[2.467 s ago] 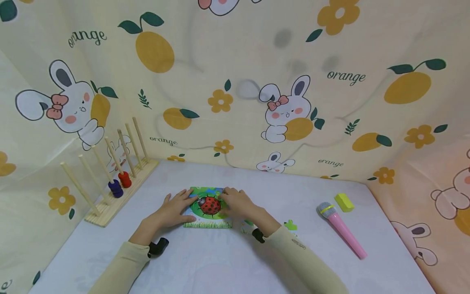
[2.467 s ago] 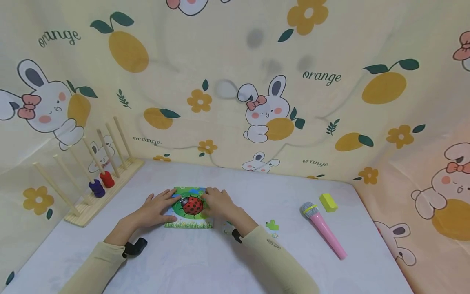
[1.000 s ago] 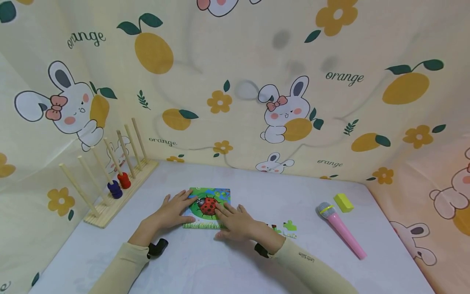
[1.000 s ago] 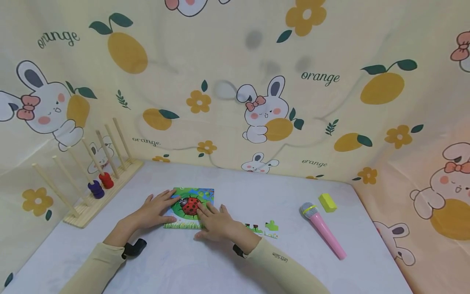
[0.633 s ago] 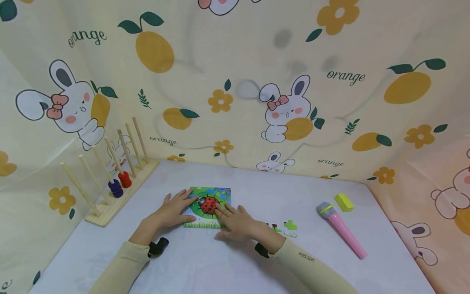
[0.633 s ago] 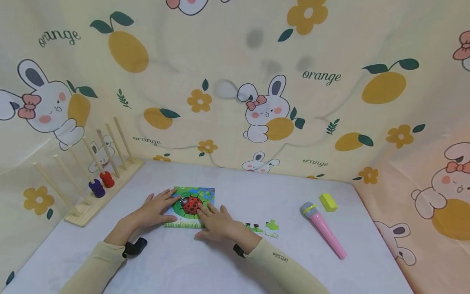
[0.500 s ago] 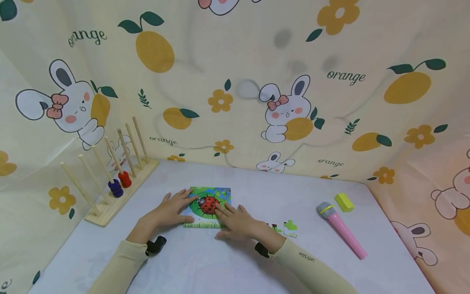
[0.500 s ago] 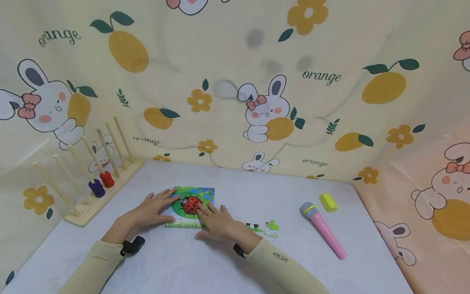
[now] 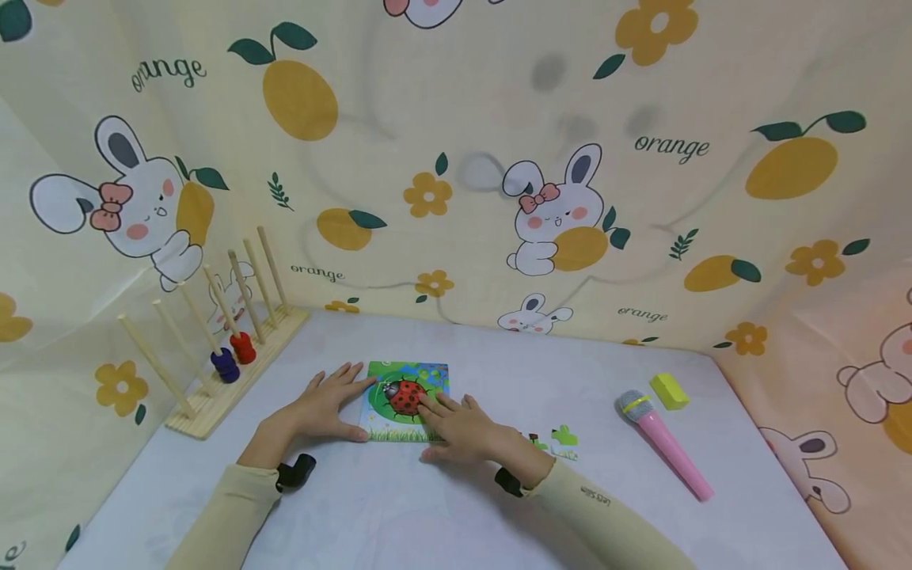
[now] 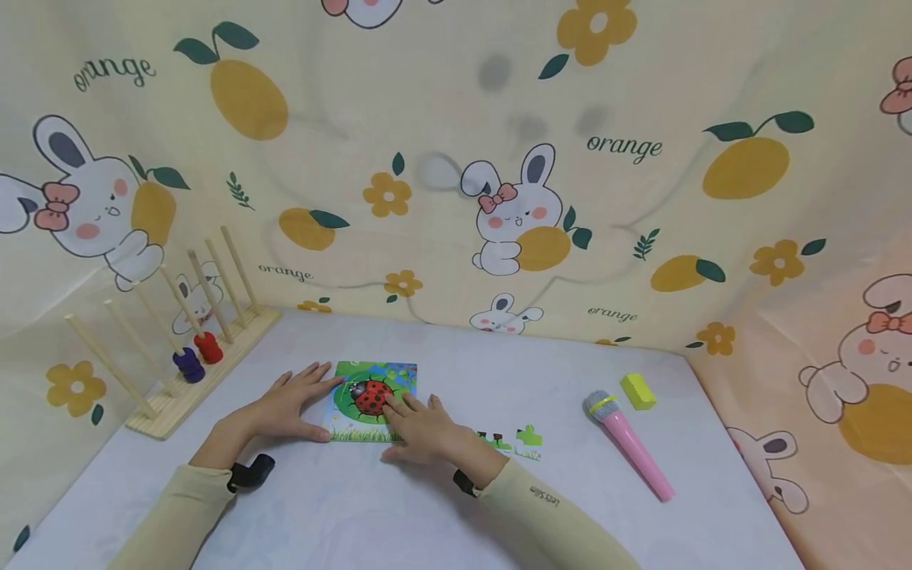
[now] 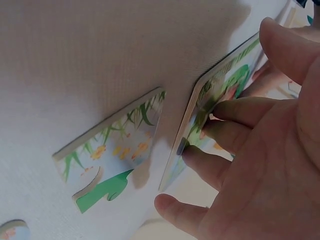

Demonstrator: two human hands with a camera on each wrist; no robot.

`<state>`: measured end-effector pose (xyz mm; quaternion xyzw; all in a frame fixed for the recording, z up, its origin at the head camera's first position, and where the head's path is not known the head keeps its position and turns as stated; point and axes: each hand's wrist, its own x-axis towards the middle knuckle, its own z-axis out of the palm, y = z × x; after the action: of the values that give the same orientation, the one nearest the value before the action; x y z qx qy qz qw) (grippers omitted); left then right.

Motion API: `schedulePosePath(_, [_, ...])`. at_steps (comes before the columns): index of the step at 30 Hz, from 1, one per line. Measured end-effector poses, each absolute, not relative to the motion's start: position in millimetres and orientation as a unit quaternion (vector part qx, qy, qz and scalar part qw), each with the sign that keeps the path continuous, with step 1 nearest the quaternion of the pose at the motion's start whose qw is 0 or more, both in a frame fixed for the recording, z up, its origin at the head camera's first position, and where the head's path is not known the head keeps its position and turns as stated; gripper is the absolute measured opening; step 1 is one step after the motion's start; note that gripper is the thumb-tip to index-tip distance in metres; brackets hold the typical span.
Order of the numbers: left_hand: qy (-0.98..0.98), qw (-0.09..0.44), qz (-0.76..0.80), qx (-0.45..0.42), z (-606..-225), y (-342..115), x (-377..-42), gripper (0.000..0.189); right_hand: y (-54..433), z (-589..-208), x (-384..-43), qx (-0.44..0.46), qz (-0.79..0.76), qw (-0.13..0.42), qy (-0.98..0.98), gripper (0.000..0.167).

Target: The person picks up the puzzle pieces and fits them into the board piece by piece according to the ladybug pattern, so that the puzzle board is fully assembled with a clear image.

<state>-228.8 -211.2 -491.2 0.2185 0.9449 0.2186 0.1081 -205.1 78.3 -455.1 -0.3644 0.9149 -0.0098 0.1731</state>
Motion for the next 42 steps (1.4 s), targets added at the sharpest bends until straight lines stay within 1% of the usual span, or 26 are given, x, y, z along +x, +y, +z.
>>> schedulePosePath(7, [0.943,0.104,0.221,0.224,-493,-213,-228,0.103,78,-457,-207,-0.366,-0.013,0.172,0.915,0.079])
schedulePosePath(14, [0.945,0.103,0.216,0.221,-489,-211,-228,0.109,99,-445,-213,-0.371,-0.051,0.139,0.917,0.081])
schedulePosePath(16, [0.946,0.105,0.215,0.217,-487,-210,-228,0.109,111,-439,-215,-0.366,-0.070,0.127,0.919,0.076])
schedulePosePath(21, [0.947,0.107,0.215,0.214,-485,-208,-227,0.107,137,-437,-215,-0.349,-0.121,0.107,0.923,0.053])
schedulePosePath(23, [0.947,0.108,0.216,0.213,-485,-208,-227,0.107,143,-439,-214,-0.335,-0.142,0.107,0.925,0.048])
schedulePosePath(27, [0.946,0.108,0.219,0.212,-486,-208,-226,0.108,148,-447,-208,-0.304,-0.167,0.097,0.933,0.053])
schedulePosePath(33, [0.947,0.111,0.219,0.209,-488,-209,-226,0.108,145,-455,-202,-0.292,-0.172,0.089,0.937,0.058])
schedulePosePath(42, [0.947,0.109,0.219,0.210,-491,-209,-228,0.109,144,-463,-202,-0.285,-0.183,0.064,0.939,0.056])
